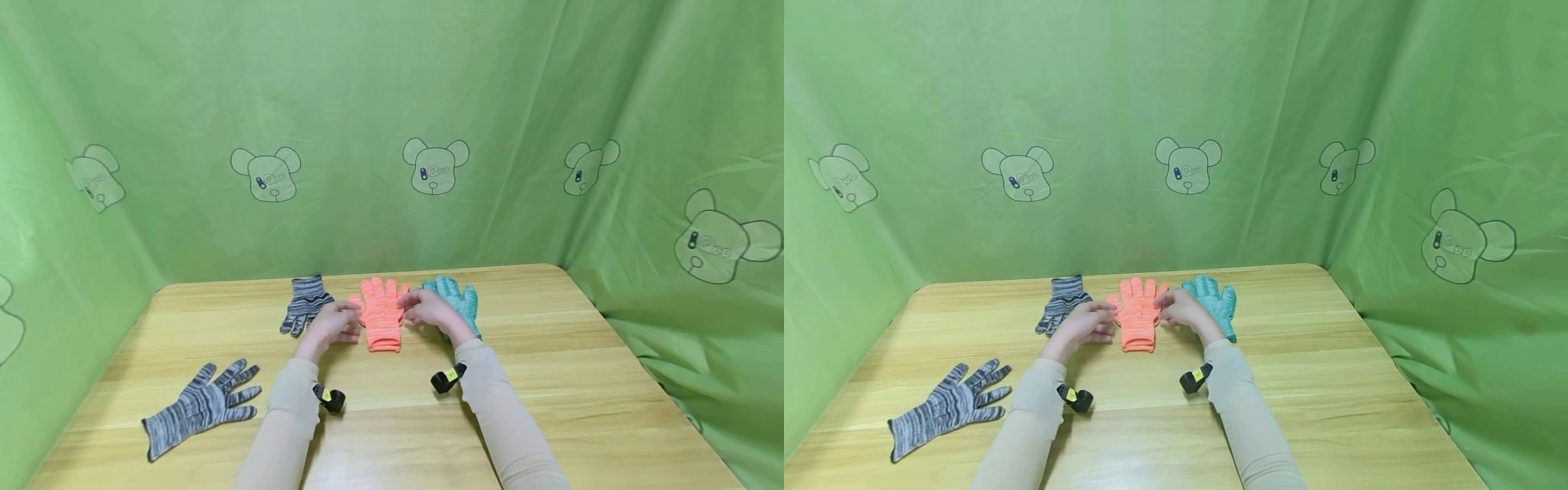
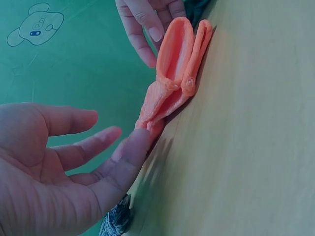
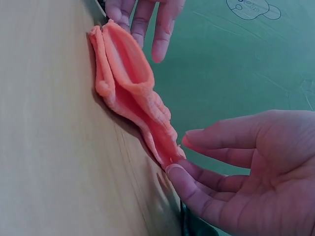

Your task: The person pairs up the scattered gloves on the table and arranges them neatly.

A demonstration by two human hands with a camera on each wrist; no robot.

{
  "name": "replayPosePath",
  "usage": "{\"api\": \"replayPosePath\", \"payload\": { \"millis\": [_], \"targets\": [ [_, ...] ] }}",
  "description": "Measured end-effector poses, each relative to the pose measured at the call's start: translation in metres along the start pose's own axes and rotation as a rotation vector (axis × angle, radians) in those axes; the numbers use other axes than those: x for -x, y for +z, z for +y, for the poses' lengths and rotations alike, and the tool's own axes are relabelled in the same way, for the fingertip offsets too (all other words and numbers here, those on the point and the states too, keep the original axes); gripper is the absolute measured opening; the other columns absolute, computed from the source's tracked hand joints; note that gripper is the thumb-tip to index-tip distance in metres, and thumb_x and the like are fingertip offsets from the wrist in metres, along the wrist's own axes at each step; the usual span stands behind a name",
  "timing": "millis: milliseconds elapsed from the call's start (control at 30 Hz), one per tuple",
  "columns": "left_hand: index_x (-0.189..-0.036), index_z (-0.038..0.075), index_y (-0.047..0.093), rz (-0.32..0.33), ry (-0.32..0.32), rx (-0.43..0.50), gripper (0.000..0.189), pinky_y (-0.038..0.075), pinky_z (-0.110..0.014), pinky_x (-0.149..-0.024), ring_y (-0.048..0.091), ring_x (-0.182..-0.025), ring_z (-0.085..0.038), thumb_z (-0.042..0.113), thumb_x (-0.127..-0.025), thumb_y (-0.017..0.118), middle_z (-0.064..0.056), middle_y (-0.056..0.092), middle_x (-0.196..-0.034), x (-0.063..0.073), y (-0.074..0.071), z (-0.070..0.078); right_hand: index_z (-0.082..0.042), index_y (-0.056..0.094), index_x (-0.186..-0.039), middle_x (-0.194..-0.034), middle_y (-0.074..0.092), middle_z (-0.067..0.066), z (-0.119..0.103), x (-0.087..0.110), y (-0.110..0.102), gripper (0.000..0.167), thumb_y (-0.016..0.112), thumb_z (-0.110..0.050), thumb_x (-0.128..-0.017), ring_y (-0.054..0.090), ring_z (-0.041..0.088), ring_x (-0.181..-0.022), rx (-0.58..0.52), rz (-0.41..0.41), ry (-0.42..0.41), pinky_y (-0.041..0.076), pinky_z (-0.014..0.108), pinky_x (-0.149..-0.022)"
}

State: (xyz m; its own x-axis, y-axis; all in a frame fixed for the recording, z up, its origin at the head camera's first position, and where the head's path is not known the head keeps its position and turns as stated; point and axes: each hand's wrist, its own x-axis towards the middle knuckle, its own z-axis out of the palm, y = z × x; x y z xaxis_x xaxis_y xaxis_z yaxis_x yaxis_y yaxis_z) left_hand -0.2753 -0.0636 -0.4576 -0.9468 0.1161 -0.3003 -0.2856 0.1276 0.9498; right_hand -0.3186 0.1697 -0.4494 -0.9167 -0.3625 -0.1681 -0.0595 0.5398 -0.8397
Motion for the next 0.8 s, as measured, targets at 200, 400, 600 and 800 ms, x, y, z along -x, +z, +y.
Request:
{"api": "replayPosePath", "payload": {
  "millis": [200,400,600,800],
  "targets": [
    [-0.126,-0.007,0.056,-0.06,-0.002,-0.032,0.034,0.061,-0.032,-0.071,0.06,-0.069,-0.015,0.011,-0.097,0.054,-0.012,0.061,-0.091,0.0042,0.0035,0.0038,0.003,0.065,-0.112,-0.096,0.065,0.012,0.0001,-0.0003,0.0013,0.025,0.059,0.002,-0.088,0.059,0.018,-0.077,0.026,-0.038,-0.005,0.055,0.031,-0.068],
    [-0.113,-0.01,0.058,-0.07,-0.044,-0.05,0.027,0.061,-0.031,-0.069,0.06,-0.066,-0.014,0.011,-0.097,0.054,-0.009,0.06,-0.083,-0.0006,0.0045,-0.0023,0.003,0.065,-0.109,-0.094,0.064,0.009,-0.0004,0.0008,0.0041,0.02,0.06,-0.001,-0.09,0.055,0.017,-0.075,0.043,-0.069,0.029,0.051,0.027,-0.066],
    [-0.11,-0.009,0.06,-0.06,-0.054,-0.056,0.024,0.061,-0.03,-0.068,0.06,-0.067,-0.015,0.011,-0.097,0.054,-0.01,0.061,-0.087,-0.0012,0.0041,-0.0046,0.003,0.067,-0.106,-0.083,0.058,0.004,0.0006,0.0006,0.0042,0.019,0.06,-0.001,-0.089,0.05,0.015,-0.072,0.063,-0.067,0.051,0.049,0.025,-0.064],
    [-0.119,-0.009,0.057,-0.067,-0.044,-0.058,0.029,0.06,-0.031,-0.072,0.061,-0.071,-0.016,0.011,-0.098,0.052,-0.014,0.061,-0.095,-0.0002,0.0037,-0.0031,0.003,0.067,-0.108,-0.085,0.062,0.006,0.0022,-0.0002,0.0031,0.021,0.061,-0.002,-0.089,0.052,0.015,-0.073,0.075,-0.068,0.043,0.05,0.025,-0.064]
  ]
}}
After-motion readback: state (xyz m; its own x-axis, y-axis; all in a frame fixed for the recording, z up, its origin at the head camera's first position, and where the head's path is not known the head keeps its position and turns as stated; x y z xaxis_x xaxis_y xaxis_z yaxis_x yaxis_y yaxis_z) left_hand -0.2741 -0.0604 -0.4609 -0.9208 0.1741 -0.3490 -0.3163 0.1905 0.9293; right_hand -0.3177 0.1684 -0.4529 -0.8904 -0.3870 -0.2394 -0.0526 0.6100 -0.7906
